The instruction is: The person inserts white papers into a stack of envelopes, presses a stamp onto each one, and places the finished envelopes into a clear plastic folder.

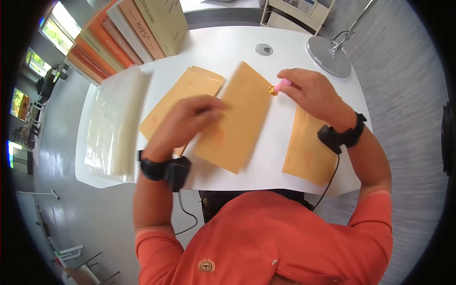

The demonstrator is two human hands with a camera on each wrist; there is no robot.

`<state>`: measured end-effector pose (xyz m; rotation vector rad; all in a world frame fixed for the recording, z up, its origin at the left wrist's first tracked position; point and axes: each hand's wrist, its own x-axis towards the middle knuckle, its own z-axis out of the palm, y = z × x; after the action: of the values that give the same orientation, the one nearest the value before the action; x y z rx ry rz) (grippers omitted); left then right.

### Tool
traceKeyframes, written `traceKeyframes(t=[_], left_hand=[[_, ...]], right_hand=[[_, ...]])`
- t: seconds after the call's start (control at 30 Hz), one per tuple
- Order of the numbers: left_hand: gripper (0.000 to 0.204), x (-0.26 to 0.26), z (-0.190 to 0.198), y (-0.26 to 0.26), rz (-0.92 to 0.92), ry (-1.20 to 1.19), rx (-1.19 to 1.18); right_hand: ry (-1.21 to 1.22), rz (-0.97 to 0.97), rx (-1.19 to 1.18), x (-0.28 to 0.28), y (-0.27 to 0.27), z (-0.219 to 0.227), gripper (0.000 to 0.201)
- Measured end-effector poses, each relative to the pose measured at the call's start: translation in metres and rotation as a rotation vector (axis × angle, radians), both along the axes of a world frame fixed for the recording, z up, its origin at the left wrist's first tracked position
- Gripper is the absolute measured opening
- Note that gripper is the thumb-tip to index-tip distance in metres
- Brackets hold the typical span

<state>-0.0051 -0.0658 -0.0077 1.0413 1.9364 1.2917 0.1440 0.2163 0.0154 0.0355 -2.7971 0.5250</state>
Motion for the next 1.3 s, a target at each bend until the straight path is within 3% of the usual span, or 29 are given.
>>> traceKeyframes(t=[0.2,0.27,0.3,0.37,0.43,0.5,0.67,0.87,0.9,1.03,1.13,1.3], left_hand=[[0.021,-0.044,0.0,-0.038,0.266,0.119,-0.207],[0.022,-0.044,-0.022,-0.038,0.281,0.962,-0.286],[0.022,-0.035,-0.027,-0.025,0.262,0.965,-0.277],[0.03,0.001,-0.034,0.019,0.13,0.562,-0.037],[0.043,0.043,-0.034,0.064,-0.018,0.399,-0.117],[0.054,0.076,-0.037,0.102,-0.104,0.409,-0.069],[0.051,0.088,-0.065,0.15,-0.193,0.296,-0.106],[0.046,0.07,-0.049,0.13,-0.181,-0.017,-0.07],[0.046,0.047,-0.064,0.128,-0.149,-0.048,-0.031],[0.025,0.017,-0.057,0.09,-0.052,0.109,-0.211],[0.024,0.026,-0.052,0.072,-0.005,0.218,-0.284],[0.023,0.038,-0.039,0.065,-0.031,0.284,-0.199]], right_hand=[[0.12,-0.026,-0.127,0.038,0.021,-0.002,0.025],[0.188,-0.066,-0.172,0.05,0.03,-0.009,0.027],[0.191,-0.086,-0.171,0.055,0.035,-0.013,0.027],[0.21,-0.116,-0.084,0.061,0.045,-0.013,0.028],[0.189,-0.158,-0.102,0.063,0.051,-0.016,0.029],[0.27,-0.148,-0.138,0.071,0.054,-0.013,0.029],[0.315,-0.184,-0.126,0.088,0.057,-0.021,0.03],[0.334,-0.208,-0.133,0.106,0.059,-0.017,0.027],[0.367,-0.188,-0.138,0.086,0.07,-0.041,0.026],[0.368,-0.157,-0.135,0.073,0.057,-0.03,0.026],[0.319,-0.1,-0.19,0.067,0.043,-0.016,0.026],[0.136,-0.038,-0.138,0.03,0.016,-0.006,0.025]])
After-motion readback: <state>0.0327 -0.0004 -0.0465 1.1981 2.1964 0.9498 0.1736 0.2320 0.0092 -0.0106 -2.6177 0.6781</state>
